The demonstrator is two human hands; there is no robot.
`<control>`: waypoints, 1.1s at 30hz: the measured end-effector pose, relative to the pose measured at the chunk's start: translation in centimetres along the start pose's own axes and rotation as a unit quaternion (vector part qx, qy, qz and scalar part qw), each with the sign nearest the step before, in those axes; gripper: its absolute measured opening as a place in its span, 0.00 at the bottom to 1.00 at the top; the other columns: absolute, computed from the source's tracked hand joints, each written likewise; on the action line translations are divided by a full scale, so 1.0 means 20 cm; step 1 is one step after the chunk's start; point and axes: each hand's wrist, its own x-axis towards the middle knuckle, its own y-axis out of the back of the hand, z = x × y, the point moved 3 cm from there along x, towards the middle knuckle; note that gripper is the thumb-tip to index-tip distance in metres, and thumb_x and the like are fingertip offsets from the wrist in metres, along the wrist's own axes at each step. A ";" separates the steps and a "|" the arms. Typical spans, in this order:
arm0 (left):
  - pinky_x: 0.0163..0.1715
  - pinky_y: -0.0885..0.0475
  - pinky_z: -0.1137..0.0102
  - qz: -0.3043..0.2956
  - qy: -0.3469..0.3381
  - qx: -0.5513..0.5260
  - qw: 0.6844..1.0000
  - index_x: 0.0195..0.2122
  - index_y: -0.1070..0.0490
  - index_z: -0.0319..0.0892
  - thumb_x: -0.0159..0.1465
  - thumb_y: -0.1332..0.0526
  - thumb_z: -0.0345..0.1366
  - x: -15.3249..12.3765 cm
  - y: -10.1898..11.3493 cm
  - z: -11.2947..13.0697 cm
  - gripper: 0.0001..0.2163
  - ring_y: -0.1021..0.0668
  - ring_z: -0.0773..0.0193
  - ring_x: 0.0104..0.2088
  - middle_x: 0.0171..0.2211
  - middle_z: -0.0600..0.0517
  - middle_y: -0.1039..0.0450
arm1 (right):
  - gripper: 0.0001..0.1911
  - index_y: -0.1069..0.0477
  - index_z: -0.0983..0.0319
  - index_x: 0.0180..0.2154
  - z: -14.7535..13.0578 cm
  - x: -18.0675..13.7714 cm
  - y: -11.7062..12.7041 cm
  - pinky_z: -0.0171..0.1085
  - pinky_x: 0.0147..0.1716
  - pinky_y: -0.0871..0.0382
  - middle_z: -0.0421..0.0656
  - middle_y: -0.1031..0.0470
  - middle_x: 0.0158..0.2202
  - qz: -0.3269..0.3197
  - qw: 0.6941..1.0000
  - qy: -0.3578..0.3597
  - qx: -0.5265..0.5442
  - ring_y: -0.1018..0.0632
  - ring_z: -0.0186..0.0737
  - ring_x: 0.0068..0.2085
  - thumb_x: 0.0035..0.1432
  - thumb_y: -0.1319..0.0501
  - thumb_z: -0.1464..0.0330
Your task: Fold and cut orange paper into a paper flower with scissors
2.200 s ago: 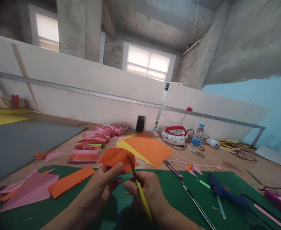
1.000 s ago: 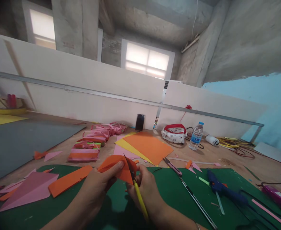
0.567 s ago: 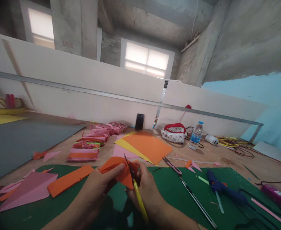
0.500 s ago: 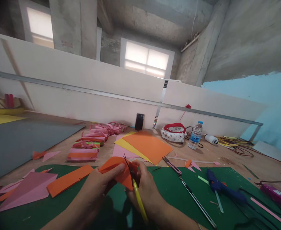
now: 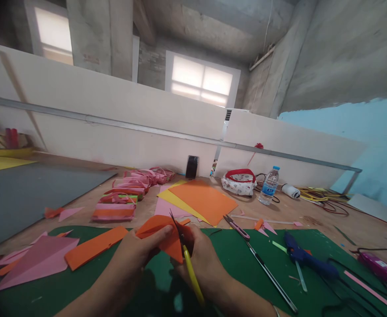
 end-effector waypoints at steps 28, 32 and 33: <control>0.34 0.30 0.66 -0.024 0.002 -0.010 1.000 0.26 0.23 0.38 0.42 0.31 0.40 -0.01 0.00 0.02 0.12 0.24 0.58 0.30 0.25 0.49 0.23 | 0.19 0.29 0.62 0.43 0.02 0.00 0.01 0.35 0.33 0.29 0.42 0.24 0.36 0.069 0.997 -0.021 0.017 0.24 0.41 0.35 0.46 0.34 0.74; 0.33 0.30 0.67 -0.017 0.009 -0.009 1.000 0.26 0.24 0.38 0.42 0.31 0.40 -0.01 0.00 0.01 0.13 0.24 0.59 0.29 0.25 0.49 0.23 | 0.16 0.29 0.63 0.40 0.02 0.00 0.02 0.35 0.33 0.31 0.42 0.24 0.34 0.082 0.996 -0.026 -0.006 0.25 0.41 0.33 0.46 0.35 0.73; 0.33 0.30 0.66 -0.019 0.010 -0.009 1.000 0.27 0.24 0.38 0.42 0.31 0.40 0.00 0.00 0.01 0.13 0.24 0.59 0.29 0.25 0.49 0.23 | 0.16 0.28 0.63 0.40 0.02 0.00 0.02 0.35 0.33 0.31 0.42 0.24 0.34 0.082 0.996 -0.026 -0.009 0.25 0.41 0.34 0.46 0.35 0.73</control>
